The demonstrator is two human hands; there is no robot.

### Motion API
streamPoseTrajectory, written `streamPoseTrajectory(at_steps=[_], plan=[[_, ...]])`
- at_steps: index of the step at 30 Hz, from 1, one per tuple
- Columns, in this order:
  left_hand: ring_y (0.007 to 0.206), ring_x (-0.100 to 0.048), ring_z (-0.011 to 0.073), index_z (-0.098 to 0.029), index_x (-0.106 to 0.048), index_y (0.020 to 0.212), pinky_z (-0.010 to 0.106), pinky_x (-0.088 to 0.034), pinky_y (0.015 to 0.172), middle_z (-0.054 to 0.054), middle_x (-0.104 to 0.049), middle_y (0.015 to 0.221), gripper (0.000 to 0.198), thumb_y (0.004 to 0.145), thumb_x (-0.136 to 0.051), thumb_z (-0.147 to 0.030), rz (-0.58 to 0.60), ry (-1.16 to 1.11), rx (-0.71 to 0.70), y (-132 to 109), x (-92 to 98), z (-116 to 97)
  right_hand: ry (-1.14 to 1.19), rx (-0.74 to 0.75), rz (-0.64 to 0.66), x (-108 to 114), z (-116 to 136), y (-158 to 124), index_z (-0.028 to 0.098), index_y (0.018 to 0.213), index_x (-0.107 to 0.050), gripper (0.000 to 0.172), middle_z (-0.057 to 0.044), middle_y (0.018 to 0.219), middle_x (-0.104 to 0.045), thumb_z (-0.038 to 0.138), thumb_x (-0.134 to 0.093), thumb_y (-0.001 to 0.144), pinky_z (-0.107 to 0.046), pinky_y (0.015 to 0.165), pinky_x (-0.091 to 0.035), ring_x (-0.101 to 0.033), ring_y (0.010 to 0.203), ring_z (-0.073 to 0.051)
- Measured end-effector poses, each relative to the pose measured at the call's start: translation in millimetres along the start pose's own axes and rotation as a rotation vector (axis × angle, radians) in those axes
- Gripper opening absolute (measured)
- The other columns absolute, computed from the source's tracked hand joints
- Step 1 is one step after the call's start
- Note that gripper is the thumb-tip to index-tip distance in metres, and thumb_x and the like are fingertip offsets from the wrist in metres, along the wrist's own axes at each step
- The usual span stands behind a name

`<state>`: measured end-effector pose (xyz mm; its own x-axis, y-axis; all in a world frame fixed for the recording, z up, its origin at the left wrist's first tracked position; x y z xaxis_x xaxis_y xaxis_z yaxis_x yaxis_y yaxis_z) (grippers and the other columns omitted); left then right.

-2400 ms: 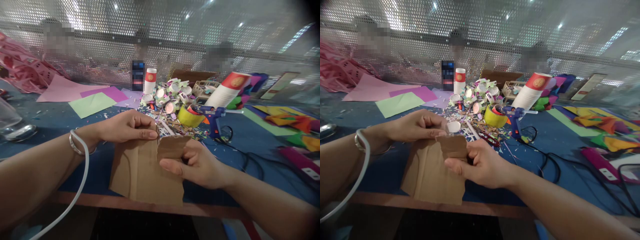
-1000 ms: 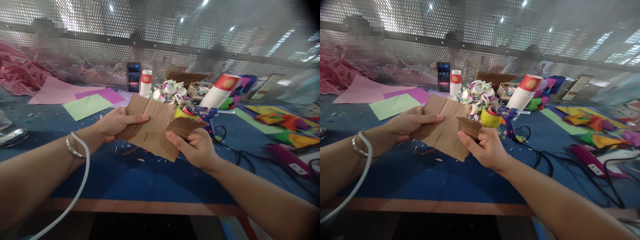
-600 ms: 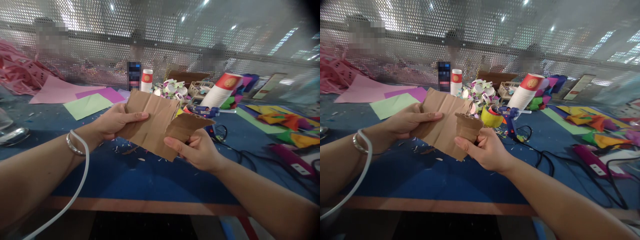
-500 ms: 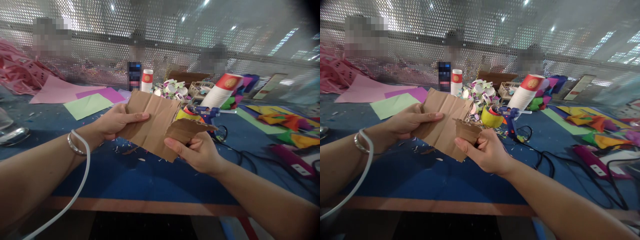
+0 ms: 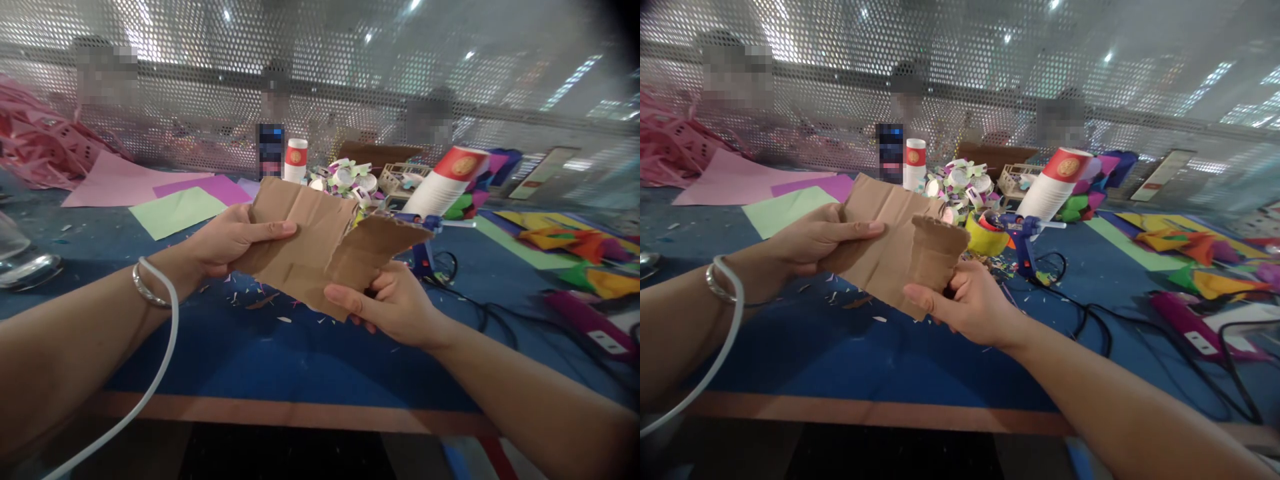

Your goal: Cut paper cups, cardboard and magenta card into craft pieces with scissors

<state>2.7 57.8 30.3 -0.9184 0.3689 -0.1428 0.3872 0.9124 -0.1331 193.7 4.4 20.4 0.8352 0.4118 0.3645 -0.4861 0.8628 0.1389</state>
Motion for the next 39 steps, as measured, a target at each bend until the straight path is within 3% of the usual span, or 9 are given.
streamPoseTrajectory(at_steps=[5, 8, 13, 19, 22, 25, 30, 34, 39], plan=[[0.08, -0.074, 0.0233, -0.018, -0.075, 0.097, 0.033, -0.064, 0.068, 0.008, -0.078, 0.095, 0.033, 0.071, -0.087, -0.033, -0.019, -0.008, -0.022, -1, -1.0, -1, 0.009, 0.005, -0.065, 0, 6, -2, 0.017, 0.056, -0.053, 0.042, 0.004, 0.042, -0.049, 0.038, -0.071, 0.087, -0.019, 0.027, -0.024, -0.039, 0.031, -0.005], [0.08, -0.074, 0.0248, -0.017, -0.075, 0.096, 0.035, -0.064, 0.069, 0.008, -0.078, 0.093, 0.033, 0.071, -0.087, -0.035, -0.019, 0.001, -0.002, 0, -0.9, 2, -0.081, 0.124, -0.091, 0, 19, -2, 0.019, 0.053, -0.048, 0.043, 0.005, 0.043, -0.045, 0.029, -0.065, 0.091, -0.02, 0.03, -0.023, -0.037, 0.034, -0.005], [0.078, -0.075, 0.0241, -0.017, -0.075, 0.095, 0.033, -0.064, 0.068, 0.009, -0.078, 0.094, 0.033, 0.07, -0.087, -0.035, -0.026, 0.004, 0.005, 2, 0.1, 3, -0.257, 0.337, -0.131, 2, 36, -4, 0.018, 0.057, -0.05, 0.032, 0.005, 0.051, -0.046, 0.013, -0.066, 0.085, -0.02, 0.041, -0.034, -0.039, 0.046, -0.006], [0.076, -0.075, 0.023, -0.018, -0.074, 0.101, 0.032, -0.063, 0.065, 0.008, -0.078, 0.095, 0.035, 0.072, -0.086, -0.035, -0.067, 0.018, -0.01, 1, 2.5, 2, -0.15, 0.098, -0.1, 5, 11, 0, 0.017, 0.052, -0.053, 0.042, 0.003, 0.043, -0.05, 0.034, -0.07, 0.086, -0.019, 0.03, -0.031, -0.046, 0.033, -0.007], [0.079, -0.075, 0.0238, -0.017, -0.073, 0.104, 0.033, -0.063, 0.068, 0.01, -0.078, 0.1, 0.038, 0.073, -0.086, -0.036, -0.079, 0.028, -0.021, 1, 3.8, 2, -0.069, 0.056, -0.094, 2, 8, 1, 0.018, 0.054, -0.054, 0.038, 0.003, 0.043, -0.052, 0.033, -0.073, 0.083, -0.018, 0.027, -0.03, -0.045, 0.03, -0.007], [0.079, -0.075, 0.0253, -0.016, -0.074, 0.101, 0.035, -0.063, 0.069, 0.01, -0.078, 0.098, 0.037, 0.072, -0.086, -0.035, -0.088, 0.024, -0.01, 3, 4.9, 3, -0.043, 0.179, -0.133, 0, 19, 0, 0.018, 0.06, -0.055, 0.03, 0.005, 0.046, -0.052, 0.023, -0.068, 0.087, -0.017, 0.031, -0.034, -0.043, 0.033, -0.006], [0.071, -0.073, 0.0231, -0.017, -0.075, 0.095, 0.033, -0.062, 0.065, 0.008, -0.078, 0.083, 0.03, 0.072, -0.086, -0.034, -0.087, 0.033, -0.002, 5, 5.1, 5, -0.218, 0.374, -0.144, 0, 32, -6, 0.017, 0.072, -0.065, 0.012, 0.0, 0.062, -0.065, 0.012, -0.071, 0.082, -0.02, 0.052, -0.051, -0.058, 0.054, -0.01], [0.073, -0.074, 0.0238, -0.017, -0.075, 0.095, 0.033, -0.063, 0.065, 0.008, -0.078, 0.086, 0.03, 0.072, -0.086, -0.034, -0.078, 0.013, 0.006, 5, 5.8, 5, -0.209, 0.262, -0.157, 5, 20, -4, 0.017, 0.062, -0.063, 0.026, 0.001, 0.051, -0.06, 0.023, -0.071, 0.086, -0.018, 0.038, -0.043, -0.052, 0.041, -0.008], [0.073, -0.074, 0.0233, -0.016, -0.074, 0.098, 0.033, -0.063, 0.065, 0.008, -0.079, 0.092, 0.032, 0.073, -0.086, -0.032, -0.078, 0.01, -0.001, 3, 7.4, 4, -0.172, 0.053, -0.118, 4, 4, -1, 0.015, 0.053, -0.064, 0.037, 0.0, 0.044, -0.059, 0.037, -0.079, 0.078, -0.019, 0.03, -0.04, -0.052, 0.032, -0.01]])
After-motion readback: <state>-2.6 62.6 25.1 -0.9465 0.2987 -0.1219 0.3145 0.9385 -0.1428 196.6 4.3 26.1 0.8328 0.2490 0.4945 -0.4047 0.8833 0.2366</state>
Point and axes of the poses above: each hand's wrist, its own y-axis towards the middle knuckle, its own x-axis out of the back of the hand, z = x × y, the point moved 6 cm from there along y, towards the middle knuckle
